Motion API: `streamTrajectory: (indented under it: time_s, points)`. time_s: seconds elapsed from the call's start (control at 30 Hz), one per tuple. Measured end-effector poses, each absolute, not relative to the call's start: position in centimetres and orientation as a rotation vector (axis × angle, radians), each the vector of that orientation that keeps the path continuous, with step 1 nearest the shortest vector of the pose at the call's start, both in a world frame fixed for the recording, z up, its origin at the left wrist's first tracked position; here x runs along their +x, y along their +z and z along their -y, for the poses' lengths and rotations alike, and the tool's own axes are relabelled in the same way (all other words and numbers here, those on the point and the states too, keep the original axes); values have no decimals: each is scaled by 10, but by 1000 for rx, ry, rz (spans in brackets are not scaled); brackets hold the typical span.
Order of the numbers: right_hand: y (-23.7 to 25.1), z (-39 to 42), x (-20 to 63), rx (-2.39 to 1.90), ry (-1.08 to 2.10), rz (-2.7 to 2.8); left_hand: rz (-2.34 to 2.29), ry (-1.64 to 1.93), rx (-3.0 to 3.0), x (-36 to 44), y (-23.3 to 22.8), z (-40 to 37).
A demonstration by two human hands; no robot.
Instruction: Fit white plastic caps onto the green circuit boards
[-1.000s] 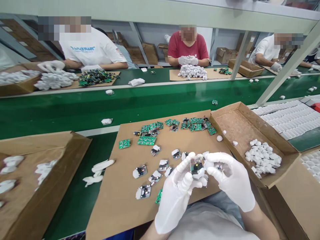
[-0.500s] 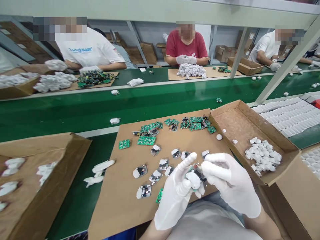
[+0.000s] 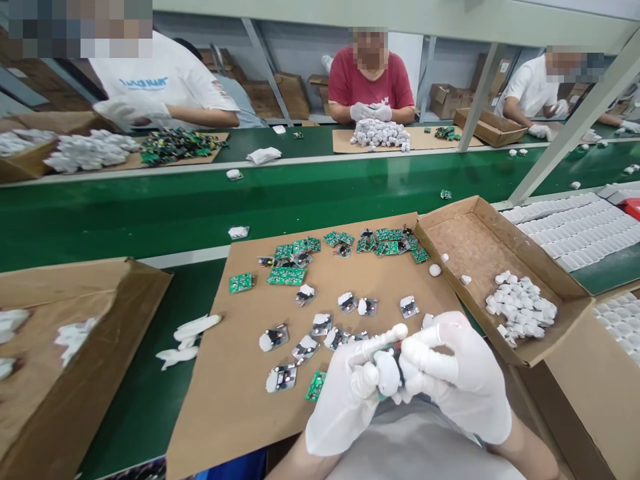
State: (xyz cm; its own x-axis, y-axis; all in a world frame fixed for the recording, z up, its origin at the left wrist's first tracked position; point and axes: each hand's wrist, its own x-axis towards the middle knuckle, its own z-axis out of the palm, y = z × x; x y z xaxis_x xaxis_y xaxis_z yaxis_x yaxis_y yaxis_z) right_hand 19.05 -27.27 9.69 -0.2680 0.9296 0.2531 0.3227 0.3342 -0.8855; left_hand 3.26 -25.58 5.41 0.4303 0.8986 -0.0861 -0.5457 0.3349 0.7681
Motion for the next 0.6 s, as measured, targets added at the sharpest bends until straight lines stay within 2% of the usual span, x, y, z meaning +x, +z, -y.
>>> streamTrajectory:
  time_s: [0.07, 0.2, 0.27, 0.4, 0.6]
  points:
    - [93, 279, 190, -1138, 918, 1774, -588, 980, 727, 31, 51, 256]
    - [83, 291, 193, -1095, 394, 1735, -629, 872, 677, 30, 47, 257]
    - [81, 292, 191, -1100, 253, 1649, -621, 828, 664, 29, 47, 258]
    - [83, 287, 181, -1128, 233, 1570, -515, 891, 635, 30, 47, 261]
    - [82, 279, 171, -1001, 368, 1612, -461, 904, 710, 31, 48, 259]
